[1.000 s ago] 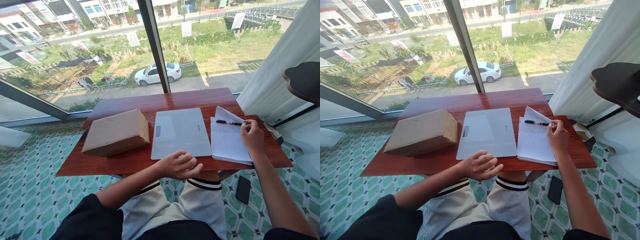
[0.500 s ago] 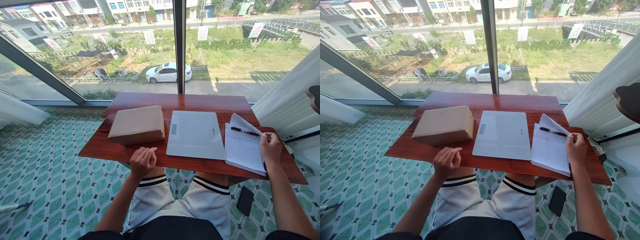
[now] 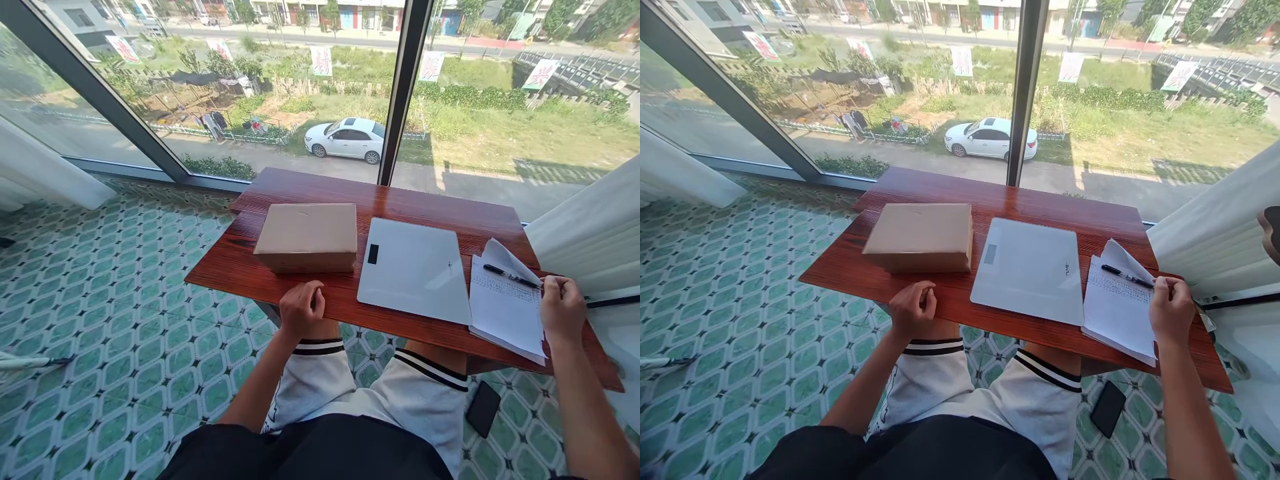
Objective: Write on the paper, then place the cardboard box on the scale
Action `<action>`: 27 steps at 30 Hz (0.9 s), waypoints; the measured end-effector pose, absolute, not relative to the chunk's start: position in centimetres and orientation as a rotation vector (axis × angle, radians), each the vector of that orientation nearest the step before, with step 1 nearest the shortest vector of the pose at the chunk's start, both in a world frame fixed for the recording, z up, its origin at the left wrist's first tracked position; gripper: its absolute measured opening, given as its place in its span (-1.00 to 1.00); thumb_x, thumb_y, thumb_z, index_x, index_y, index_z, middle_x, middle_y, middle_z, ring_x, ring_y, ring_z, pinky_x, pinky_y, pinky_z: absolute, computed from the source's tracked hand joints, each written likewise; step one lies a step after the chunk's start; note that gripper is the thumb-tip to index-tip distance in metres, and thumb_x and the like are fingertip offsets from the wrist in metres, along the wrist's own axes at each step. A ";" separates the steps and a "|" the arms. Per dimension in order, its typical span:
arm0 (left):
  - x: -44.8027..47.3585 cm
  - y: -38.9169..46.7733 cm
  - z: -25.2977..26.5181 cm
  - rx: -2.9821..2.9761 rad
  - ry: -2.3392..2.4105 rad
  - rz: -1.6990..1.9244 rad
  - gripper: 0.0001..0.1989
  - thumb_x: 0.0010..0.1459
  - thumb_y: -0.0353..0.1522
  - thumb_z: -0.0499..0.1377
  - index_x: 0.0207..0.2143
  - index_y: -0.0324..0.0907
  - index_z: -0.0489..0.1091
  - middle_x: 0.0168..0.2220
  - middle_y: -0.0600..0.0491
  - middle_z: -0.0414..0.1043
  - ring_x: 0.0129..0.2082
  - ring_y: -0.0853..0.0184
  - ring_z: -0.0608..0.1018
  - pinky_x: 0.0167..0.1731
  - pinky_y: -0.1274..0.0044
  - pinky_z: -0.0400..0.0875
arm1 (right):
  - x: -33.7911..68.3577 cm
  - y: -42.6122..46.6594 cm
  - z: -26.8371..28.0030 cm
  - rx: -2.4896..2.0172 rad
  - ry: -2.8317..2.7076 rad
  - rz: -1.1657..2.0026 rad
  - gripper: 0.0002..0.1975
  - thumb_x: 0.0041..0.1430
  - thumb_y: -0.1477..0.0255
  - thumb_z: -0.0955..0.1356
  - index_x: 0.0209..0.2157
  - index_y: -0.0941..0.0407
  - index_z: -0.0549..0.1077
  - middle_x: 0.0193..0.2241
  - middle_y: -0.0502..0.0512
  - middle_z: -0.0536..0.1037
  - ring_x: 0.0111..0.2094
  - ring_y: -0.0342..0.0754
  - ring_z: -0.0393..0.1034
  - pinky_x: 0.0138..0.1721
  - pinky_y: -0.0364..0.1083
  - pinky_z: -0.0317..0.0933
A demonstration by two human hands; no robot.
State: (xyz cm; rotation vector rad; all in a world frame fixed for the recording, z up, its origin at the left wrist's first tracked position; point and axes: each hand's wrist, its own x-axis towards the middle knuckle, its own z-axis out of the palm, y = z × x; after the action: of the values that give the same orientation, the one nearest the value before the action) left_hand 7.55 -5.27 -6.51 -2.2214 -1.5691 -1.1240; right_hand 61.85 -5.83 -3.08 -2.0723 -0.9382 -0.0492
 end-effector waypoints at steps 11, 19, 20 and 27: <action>1.7 -3.3 -2.2 -1.747 -1.654 -1.383 -0.68 0.09 -0.38 0.11 -0.08 -0.25 0.37 -0.34 -0.07 0.40 -0.28 0.19 0.44 -0.13 0.30 0.35 | 39.2 -2.8 3.2 -1.506 -1.465 0.337 -0.69 0.30 0.19 0.25 -0.21 0.14 0.46 -0.29 0.11 0.47 -0.28 -0.09 0.35 -0.26 -0.08 0.23; -0.1 -1.3 0.5 -1.803 -2.041 -1.806 -0.36 0.28 -0.21 0.04 0.36 -0.16 0.07 0.22 -0.22 0.28 0.14 0.16 0.43 0.11 0.29 0.39 | 29.2 -0.7 2.0 -1.343 -1.634 0.638 -0.34 0.29 0.08 0.28 0.29 0.12 0.20 0.21 0.29 0.32 0.20 0.06 0.28 0.13 0.09 0.30; -0.4 -0.9 0.3 -1.835 -2.119 -1.844 -0.33 0.28 -0.15 0.05 0.38 -0.14 0.03 0.26 -0.23 0.25 0.18 0.14 0.43 0.15 0.27 0.36 | 28.7 -0.4 1.8 -1.355 -1.638 0.677 -0.25 0.27 0.04 0.29 0.34 0.12 0.13 0.28 0.29 0.25 0.26 0.09 0.22 0.20 0.12 0.25; -1.3 0.4 -1.6 -2.054 -2.360 -1.906 -0.15 0.22 0.08 0.10 0.42 -0.08 -0.01 0.38 -0.20 0.13 0.39 0.05 0.22 0.36 0.21 0.08 | 27.0 0.5 0.8 -1.428 -1.644 0.915 0.16 0.09 -0.14 0.38 0.47 0.15 -0.21 0.45 0.21 -0.13 0.45 0.15 -0.14 0.40 0.18 0.00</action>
State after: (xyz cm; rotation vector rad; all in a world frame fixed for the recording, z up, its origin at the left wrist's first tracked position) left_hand -1.28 0.35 -1.62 -2.0542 -2.3605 -1.9061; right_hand 26.99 0.49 0.82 -1.4280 -1.6436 0.9150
